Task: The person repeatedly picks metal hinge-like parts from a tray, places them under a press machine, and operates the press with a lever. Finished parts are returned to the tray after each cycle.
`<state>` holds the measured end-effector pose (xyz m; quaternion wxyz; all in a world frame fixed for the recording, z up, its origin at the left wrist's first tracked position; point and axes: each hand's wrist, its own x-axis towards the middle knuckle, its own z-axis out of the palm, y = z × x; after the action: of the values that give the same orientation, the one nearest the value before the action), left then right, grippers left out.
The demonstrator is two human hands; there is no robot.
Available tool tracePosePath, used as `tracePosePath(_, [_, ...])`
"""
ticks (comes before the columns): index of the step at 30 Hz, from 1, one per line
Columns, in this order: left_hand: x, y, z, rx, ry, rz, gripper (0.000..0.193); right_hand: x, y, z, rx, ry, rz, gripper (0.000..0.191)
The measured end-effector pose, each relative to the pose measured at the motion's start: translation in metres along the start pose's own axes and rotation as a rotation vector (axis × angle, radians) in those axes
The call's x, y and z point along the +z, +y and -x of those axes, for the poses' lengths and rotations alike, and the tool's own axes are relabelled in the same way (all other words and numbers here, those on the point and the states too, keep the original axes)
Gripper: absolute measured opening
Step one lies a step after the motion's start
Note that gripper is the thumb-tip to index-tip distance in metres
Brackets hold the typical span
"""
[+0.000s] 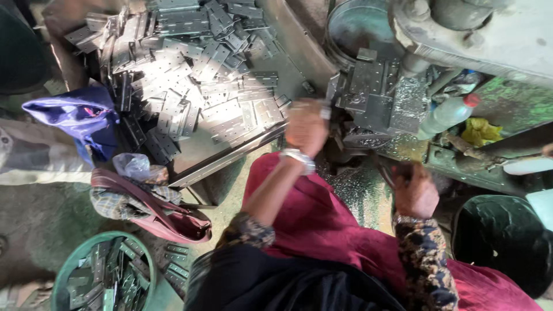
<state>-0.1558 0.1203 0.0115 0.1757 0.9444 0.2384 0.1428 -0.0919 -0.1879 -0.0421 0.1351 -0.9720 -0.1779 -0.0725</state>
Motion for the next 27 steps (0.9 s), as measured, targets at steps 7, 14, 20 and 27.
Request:
tracePosePath(7, [-0.048,-0.215,-0.002,-0.239,0.452,-0.651,0.047,-0.031,-0.028,-0.014,0.008,0.003,-0.178,0.022])
tracePosePath(14, [-0.049,-0.267,-0.003,-0.001,0.301,-0.7,0.013,-0.033,-0.036,-0.006,0.015,-0.046,-0.186,0.021])
tracePosePath(20, [-0.059,-0.256,0.008,0.076,0.525,-0.228,0.019,-0.043,-0.036,0.003,0.011,-0.005,-0.112,0.027])
tracePosePath(27, [-0.086,-0.103,0.025,-0.042,0.462,0.226,0.025,-0.057,-0.066,0.012,-0.112,0.148,-0.225,0.038])
